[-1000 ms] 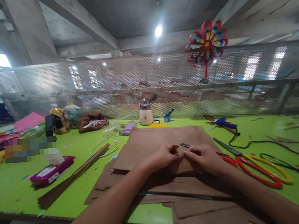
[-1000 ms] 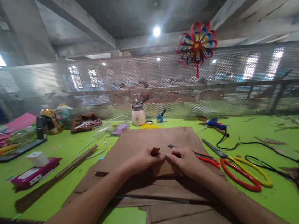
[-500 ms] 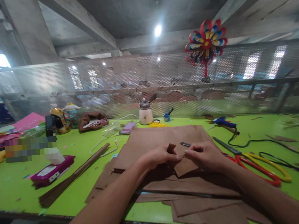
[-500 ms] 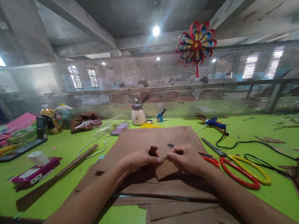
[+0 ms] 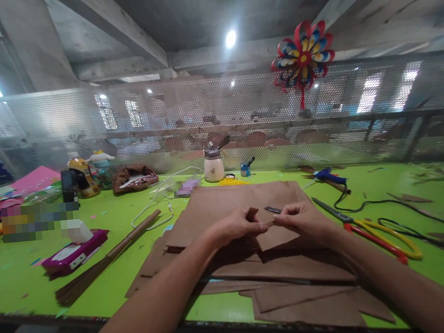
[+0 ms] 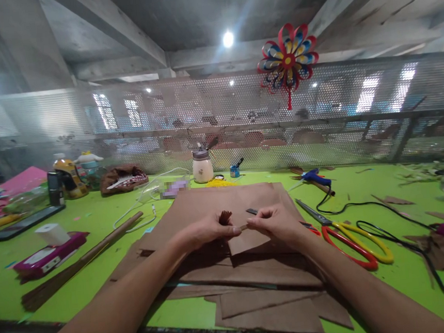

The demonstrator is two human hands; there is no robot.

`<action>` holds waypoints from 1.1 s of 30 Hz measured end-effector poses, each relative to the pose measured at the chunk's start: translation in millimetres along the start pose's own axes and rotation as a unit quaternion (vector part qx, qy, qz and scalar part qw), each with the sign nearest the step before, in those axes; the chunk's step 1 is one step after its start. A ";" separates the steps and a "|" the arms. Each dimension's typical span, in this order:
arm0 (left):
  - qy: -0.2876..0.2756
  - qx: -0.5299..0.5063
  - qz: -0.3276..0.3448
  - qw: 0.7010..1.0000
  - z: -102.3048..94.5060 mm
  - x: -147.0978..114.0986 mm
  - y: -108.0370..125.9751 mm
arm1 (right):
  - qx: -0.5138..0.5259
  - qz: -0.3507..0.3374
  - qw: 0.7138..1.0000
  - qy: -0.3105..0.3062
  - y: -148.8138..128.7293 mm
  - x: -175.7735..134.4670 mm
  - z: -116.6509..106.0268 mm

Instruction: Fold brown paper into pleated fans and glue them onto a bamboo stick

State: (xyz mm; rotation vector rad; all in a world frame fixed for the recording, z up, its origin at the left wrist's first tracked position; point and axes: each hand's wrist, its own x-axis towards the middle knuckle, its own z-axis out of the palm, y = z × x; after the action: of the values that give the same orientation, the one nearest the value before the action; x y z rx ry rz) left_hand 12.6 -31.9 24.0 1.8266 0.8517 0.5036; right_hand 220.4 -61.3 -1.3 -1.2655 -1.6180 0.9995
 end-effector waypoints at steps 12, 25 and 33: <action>-0.004 0.032 0.020 0.999 -2.9 4.9 -6.6 | -0.020 -0.006 0.998 0.063 -3.5 0.8 -7.1; -0.043 -0.194 0.006 0.980 -4.0 3.7 -6.6 | 0.267 -0.048 0.954 -0.127 -13.3 -4.4 -6.0; -0.149 -0.206 0.036 0.966 6.7 -2.1 2.0 | 0.191 -0.119 0.964 -0.140 -22.9 -9.8 2.3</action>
State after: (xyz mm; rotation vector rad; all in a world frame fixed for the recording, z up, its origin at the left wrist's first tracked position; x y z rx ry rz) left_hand 16.4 -38.1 23.3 1.5011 0.4365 0.4024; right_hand 212.4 -75.1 17.9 -0.6763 -1.6378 1.3034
